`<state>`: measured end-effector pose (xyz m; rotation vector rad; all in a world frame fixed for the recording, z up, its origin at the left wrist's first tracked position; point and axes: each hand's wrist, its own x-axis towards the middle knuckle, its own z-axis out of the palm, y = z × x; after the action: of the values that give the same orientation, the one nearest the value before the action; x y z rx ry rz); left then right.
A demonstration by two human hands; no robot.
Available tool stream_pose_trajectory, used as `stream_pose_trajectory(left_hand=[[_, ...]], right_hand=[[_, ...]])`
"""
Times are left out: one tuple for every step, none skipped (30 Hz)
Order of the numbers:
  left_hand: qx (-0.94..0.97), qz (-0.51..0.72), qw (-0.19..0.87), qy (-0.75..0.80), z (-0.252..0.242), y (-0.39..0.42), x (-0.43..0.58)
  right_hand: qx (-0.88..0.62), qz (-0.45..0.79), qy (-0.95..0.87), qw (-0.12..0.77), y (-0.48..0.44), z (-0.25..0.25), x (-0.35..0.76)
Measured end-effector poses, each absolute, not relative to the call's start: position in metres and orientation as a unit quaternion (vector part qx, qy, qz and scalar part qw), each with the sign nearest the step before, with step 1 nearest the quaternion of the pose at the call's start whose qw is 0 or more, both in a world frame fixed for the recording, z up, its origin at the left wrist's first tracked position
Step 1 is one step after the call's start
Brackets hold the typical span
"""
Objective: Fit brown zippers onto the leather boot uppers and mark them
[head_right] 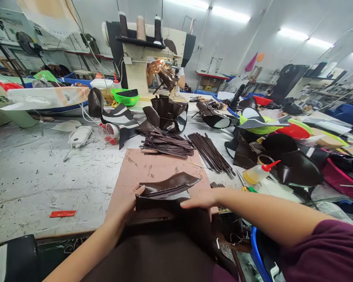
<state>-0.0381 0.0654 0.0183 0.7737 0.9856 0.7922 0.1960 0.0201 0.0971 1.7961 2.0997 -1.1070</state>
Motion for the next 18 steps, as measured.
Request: stream_pose_trajectory(left_hand=[[0.357,0.362,0.735,0.450,0.018,0.067,-0.038],[0.361,0.363,0.731,0.451,0.017,0.068,-0.038],[0.365,0.365,0.727,0.453,0.015,0.069,-0.037],[0.370,0.365,0.723,0.456,0.014,0.070,-0.036],[0.374,0.366,0.719,0.458,0.012,0.070,-0.035],[0.377,0.366,0.716,0.459,0.011,0.070,-0.033],[0.381,0.366,0.714,0.460,0.009,0.070,-0.032],[0.383,0.365,0.712,0.461,0.009,0.069,-0.030],[0.385,0.366,0.710,0.462,0.008,0.069,-0.029],[0.387,0.366,0.708,0.465,0.008,0.068,-0.028],[0.388,0.365,0.705,0.468,0.009,0.067,-0.028],[0.389,0.365,0.702,0.471,0.010,0.066,-0.027],[0.389,0.365,0.700,0.475,0.012,0.065,-0.027],[0.389,0.365,0.698,0.478,0.013,0.064,-0.027],[0.389,0.365,0.696,0.481,0.014,0.064,-0.027],[0.388,0.366,0.695,0.482,0.014,0.063,-0.027],[0.387,0.367,0.694,0.483,0.015,0.063,-0.027],[0.385,0.369,0.694,0.484,0.014,0.063,-0.026]], right_hand=[[0.593,-0.323,0.732,0.090,0.018,0.095,0.191],[0.560,-0.272,0.775,0.112,0.016,0.094,0.186],[0.510,-0.219,0.821,0.133,0.014,0.096,0.179],[0.457,-0.174,0.860,0.146,0.013,0.099,0.172],[0.407,-0.147,0.886,0.164,0.012,0.103,0.164],[0.370,-0.145,0.898,0.187,0.012,0.107,0.156],[0.347,-0.151,0.900,0.217,0.012,0.111,0.149],[0.336,-0.157,0.895,0.247,0.013,0.114,0.142],[0.335,-0.159,0.890,0.265,0.015,0.116,0.135],[0.339,-0.155,0.889,0.267,0.017,0.117,0.130],[0.343,-0.147,0.892,0.256,0.020,0.116,0.126],[0.345,-0.140,0.897,0.239,0.023,0.115,0.123],[0.344,-0.136,0.902,0.222,0.025,0.114,0.121],[0.342,-0.135,0.906,0.209,0.027,0.112,0.121],[0.340,-0.139,0.908,0.202,0.028,0.110,0.123],[0.341,-0.148,0.907,0.200,0.029,0.107,0.125],[0.347,-0.160,0.903,0.195,0.029,0.106,0.128],[0.356,-0.174,0.899,0.188,0.029,0.104,0.131]])
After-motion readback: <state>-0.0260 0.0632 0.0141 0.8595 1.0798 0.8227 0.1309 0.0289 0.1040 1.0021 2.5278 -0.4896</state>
